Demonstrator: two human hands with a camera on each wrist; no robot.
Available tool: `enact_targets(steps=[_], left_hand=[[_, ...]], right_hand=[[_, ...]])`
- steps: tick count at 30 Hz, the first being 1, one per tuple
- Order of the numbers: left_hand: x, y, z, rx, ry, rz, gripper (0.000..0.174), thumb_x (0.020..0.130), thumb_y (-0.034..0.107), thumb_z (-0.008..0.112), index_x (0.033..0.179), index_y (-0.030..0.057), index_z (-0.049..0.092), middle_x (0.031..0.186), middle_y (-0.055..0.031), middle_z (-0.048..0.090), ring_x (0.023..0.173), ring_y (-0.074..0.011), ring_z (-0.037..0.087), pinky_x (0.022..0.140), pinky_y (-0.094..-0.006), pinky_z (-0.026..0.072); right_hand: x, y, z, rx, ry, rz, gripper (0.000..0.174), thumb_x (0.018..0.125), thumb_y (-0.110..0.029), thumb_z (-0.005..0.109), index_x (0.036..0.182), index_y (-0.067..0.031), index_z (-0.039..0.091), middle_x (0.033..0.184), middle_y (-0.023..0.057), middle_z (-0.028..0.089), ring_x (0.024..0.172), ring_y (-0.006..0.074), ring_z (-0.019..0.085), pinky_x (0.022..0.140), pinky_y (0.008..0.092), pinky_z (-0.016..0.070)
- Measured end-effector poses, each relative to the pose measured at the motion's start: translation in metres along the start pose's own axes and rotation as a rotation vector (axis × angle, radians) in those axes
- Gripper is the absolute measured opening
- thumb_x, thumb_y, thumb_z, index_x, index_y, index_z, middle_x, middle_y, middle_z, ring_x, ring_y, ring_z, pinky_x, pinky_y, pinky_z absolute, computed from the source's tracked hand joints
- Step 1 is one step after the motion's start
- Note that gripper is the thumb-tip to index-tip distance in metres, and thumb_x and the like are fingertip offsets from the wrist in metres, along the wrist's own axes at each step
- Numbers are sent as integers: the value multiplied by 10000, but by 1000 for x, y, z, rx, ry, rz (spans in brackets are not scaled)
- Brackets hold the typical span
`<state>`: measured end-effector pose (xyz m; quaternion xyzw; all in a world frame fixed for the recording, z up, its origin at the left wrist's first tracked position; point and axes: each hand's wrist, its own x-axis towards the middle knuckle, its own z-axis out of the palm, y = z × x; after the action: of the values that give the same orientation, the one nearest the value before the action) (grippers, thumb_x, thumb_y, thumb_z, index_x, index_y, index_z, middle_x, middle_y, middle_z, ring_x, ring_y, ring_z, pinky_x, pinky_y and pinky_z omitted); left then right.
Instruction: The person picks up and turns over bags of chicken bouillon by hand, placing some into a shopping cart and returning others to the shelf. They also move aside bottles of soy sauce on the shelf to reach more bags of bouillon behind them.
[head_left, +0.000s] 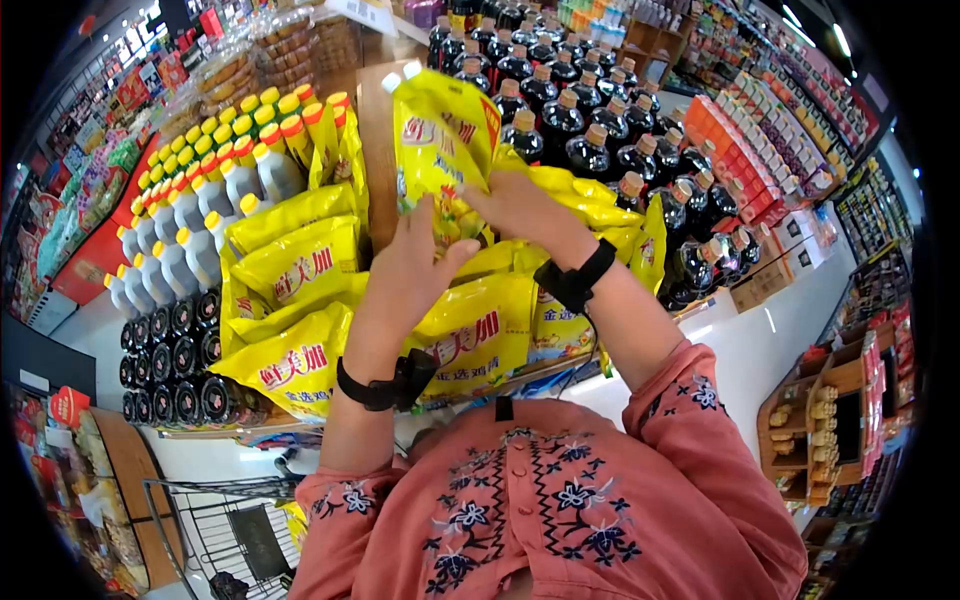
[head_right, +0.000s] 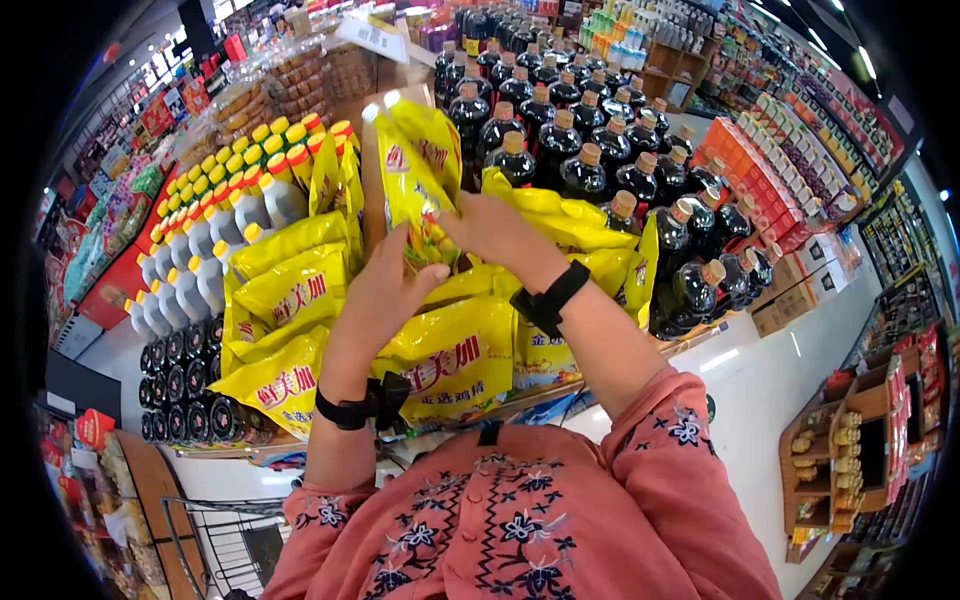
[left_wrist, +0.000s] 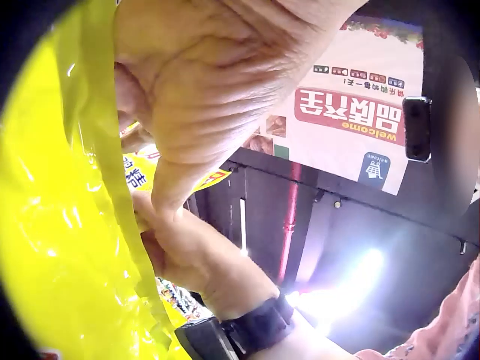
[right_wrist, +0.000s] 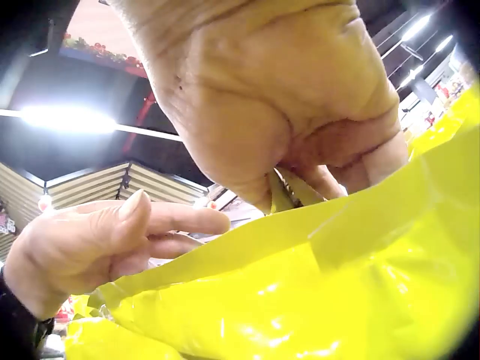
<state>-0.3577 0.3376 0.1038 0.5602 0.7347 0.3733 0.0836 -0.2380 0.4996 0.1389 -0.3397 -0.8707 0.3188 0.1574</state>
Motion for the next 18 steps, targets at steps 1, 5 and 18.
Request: enact_targets(steps=[1, 5, 18], left_hand=[[-2, 0, -4, -12, 13, -7, 800, 918, 430, 691, 1464, -62, 375, 1368, -255, 537, 1114, -342, 628, 970, -381, 483], [-4, -22, -8, -189, 44, 37, 738, 932, 379, 707, 1448, -51, 403, 1276, -173, 598, 1055, -223, 642, 923, -333, 507], [-63, -10, -75, -673, 322, 2, 509, 977, 316, 676, 1331, -29, 553, 1061, -90, 686, 933, -147, 661, 809, -258, 545]], right_hand=[[2, 0, -2, 7, -24, -12, 659, 904, -568, 584, 896, 86, 667, 715, 218, 667, 645, 339, 677, 600, 414, 517], [23, 30, 13, -114, -60, -42, 579, 988, -470, 494, 1018, 89, 641, 816, 233, 699, 663, 348, 698, 629, 436, 557], [22, 37, 9, 103, -126, -385, 473, 1025, -268, 555, 1398, 17, 497, 1322, 104, 615, 1185, 204, 551, 1026, 340, 437]])
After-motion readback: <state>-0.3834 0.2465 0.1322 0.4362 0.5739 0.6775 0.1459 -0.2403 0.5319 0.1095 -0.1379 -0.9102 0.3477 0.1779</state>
